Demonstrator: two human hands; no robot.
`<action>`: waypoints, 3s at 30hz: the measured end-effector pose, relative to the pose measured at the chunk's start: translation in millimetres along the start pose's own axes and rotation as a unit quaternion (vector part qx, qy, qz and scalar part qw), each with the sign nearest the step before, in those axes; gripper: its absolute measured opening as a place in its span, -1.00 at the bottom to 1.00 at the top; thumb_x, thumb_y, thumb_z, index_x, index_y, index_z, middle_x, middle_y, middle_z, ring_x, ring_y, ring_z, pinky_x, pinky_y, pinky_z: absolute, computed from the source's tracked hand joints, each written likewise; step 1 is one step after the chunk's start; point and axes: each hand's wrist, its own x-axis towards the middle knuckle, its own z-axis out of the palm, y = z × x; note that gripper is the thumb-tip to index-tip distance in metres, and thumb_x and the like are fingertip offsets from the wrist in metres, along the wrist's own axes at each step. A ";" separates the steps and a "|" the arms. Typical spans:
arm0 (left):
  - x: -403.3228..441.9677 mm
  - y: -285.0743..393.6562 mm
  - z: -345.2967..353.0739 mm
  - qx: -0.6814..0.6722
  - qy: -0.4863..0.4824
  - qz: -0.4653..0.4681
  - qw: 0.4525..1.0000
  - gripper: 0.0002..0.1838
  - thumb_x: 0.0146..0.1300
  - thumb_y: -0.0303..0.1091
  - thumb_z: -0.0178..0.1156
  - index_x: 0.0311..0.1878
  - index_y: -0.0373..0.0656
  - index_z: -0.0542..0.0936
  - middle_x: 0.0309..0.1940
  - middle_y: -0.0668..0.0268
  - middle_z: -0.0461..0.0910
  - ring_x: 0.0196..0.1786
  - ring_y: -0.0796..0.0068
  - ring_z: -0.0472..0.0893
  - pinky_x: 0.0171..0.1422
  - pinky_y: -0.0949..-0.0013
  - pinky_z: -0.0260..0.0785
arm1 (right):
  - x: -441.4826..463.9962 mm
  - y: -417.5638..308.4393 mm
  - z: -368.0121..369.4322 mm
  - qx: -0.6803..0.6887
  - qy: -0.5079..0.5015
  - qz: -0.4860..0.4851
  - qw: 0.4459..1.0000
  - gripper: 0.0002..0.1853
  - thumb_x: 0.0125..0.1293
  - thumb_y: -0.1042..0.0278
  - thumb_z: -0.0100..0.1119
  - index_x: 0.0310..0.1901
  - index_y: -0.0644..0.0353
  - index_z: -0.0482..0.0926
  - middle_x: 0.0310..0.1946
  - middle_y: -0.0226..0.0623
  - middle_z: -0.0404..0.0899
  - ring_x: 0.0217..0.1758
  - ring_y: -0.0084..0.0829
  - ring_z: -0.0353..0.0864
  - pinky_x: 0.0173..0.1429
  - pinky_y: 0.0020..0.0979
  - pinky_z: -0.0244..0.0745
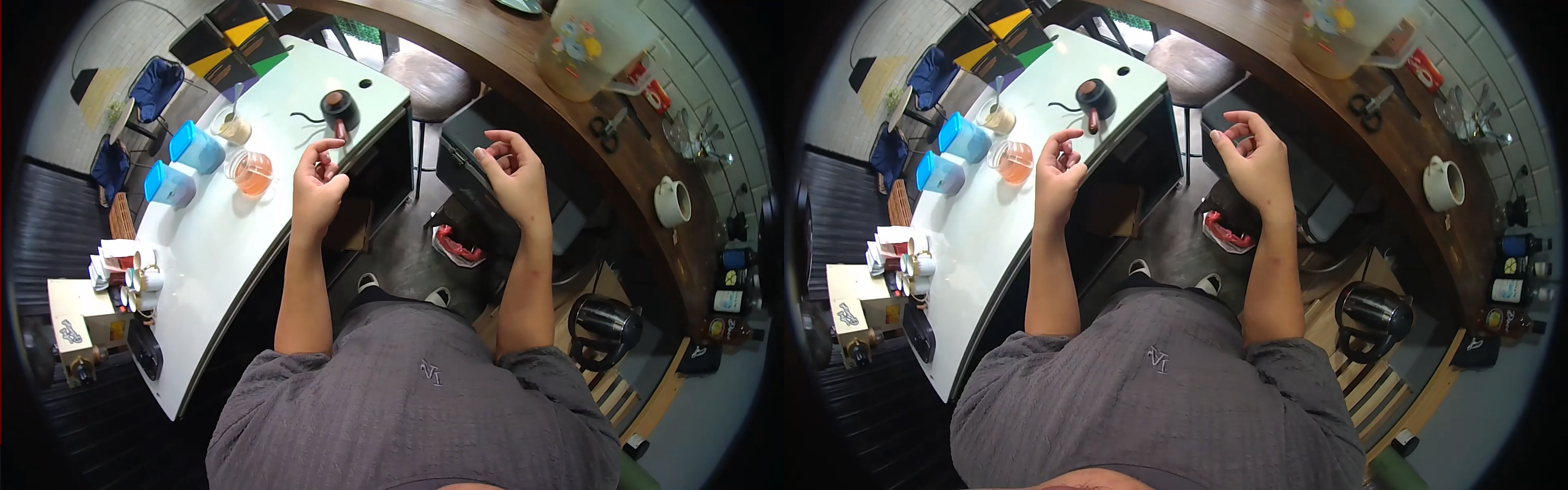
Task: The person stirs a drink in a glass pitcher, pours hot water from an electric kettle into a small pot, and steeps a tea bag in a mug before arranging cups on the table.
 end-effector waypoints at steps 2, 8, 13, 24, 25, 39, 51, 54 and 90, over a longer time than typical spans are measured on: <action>3.4 -5.3 -21.0 -0.007 0.013 0.002 1.000 -0.48 -0.13 -0.75 0.01 0.00 -0.24 0.52 -0.32 0.51 0.15 -0.38 0.75 0.20 -0.28 0.71 0.12 | 5.9 -8.1 21.5 -0.019 -0.013 -0.013 1.000 -0.67 0.16 0.36 0.35 -0.04 0.25 0.59 -0.42 -0.47 0.56 -0.56 -0.77 0.29 -0.46 -0.65 0.24; 14.7 -10.4 -105.3 0.001 0.059 0.019 0.998 -0.50 -0.12 -0.73 0.01 -0.01 -0.23 0.53 -0.34 0.50 0.15 -0.35 0.71 0.19 -0.23 0.69 0.13 | 21.5 -42.7 112.2 -0.030 -0.063 -0.055 0.996 -0.66 0.15 0.34 0.35 -0.06 0.27 0.59 -0.44 -0.47 0.56 -0.57 -0.77 0.28 -0.47 -0.65 0.22; 19.1 -13.0 -183.2 -0.002 0.093 0.029 0.995 -0.51 -0.11 -0.75 -0.01 -0.02 -0.24 0.52 -0.34 0.50 0.17 -0.36 0.71 0.19 -0.20 0.68 0.14 | 26.5 -53.4 203.9 -0.042 -0.124 -0.062 0.989 -0.68 0.16 0.33 0.34 -0.07 0.26 0.59 -0.48 -0.48 0.57 -0.58 -0.76 0.29 -0.46 -0.63 0.25; 12.4 -28.5 -273.9 0.005 0.176 -0.027 0.984 -0.54 -0.06 -0.71 -0.01 0.00 -0.28 0.51 -0.34 0.49 0.20 -0.35 0.71 0.21 -0.16 0.67 0.16 | 29.3 -42.6 327.1 -0.151 -0.269 -0.084 0.948 -0.67 0.18 0.32 0.34 -0.05 0.26 0.58 -0.43 -0.39 0.62 -0.53 -0.66 0.40 -0.38 -0.55 0.38; 11.7 -29.2 -275.9 0.006 0.183 -0.028 0.983 -0.54 -0.06 -0.71 -0.01 0.00 -0.28 0.51 -0.34 0.49 0.20 -0.35 0.71 0.21 -0.16 0.67 0.16 | 30.0 -41.3 333.7 -0.171 -0.283 -0.081 0.940 -0.64 0.17 0.28 0.34 -0.03 0.24 0.58 -0.39 -0.33 0.65 -0.53 -0.59 0.43 -0.35 -0.50 0.42; 2.4 -20.2 -266.1 0.030 0.317 -0.068 0.945 -0.68 0.16 -0.54 0.17 0.02 -0.20 0.52 -0.28 0.53 0.36 -0.30 0.80 0.32 -0.35 0.67 0.11 | 104.8 -42.8 379.9 -0.133 -0.332 -0.115 0.927 -0.61 0.16 0.15 0.31 -0.07 0.26 0.60 -0.37 -0.23 0.67 -0.36 -0.33 0.63 -0.17 -0.35 0.51; 7.6 -9.3 -307.4 0.101 0.341 -0.083 0.931 -0.68 0.21 -0.52 0.18 0.06 -0.21 0.52 -0.29 0.49 0.42 -0.20 0.71 0.42 -0.13 0.57 0.32 | 151.6 -6.9 481.4 -0.119 -0.331 -0.013 0.936 0.11 -0.14 0.09 0.53 0.39 0.38 0.08 0.26 0.09 0.31 0.33 -0.08 0.35 0.37 -0.24 0.32; 22.0 -10.5 -331.0 0.163 0.322 -0.062 0.931 -0.66 0.21 -0.50 0.20 0.08 -0.22 0.51 -0.21 0.41 0.46 -0.15 0.65 0.44 -0.03 0.51 0.37 | 150.2 0.8 498.4 -0.105 -0.316 -0.012 0.943 0.22 -0.23 0.14 0.60 0.42 0.37 0.00 0.29 0.12 0.26 0.36 -0.06 0.32 0.41 -0.23 0.29; 189.2 -73.8 -314.3 0.452 0.216 0.057 0.863 -0.32 0.06 -0.18 0.44 0.31 0.22 0.48 -0.43 0.25 0.48 -0.42 0.42 0.45 -0.21 0.30 0.41 | 239.0 30.7 442.3 -0.117 -0.266 0.013 0.957 0.13 -0.27 0.25 0.63 0.36 0.31 0.14 0.20 0.03 0.44 0.26 -0.15 0.46 0.33 -0.33 0.37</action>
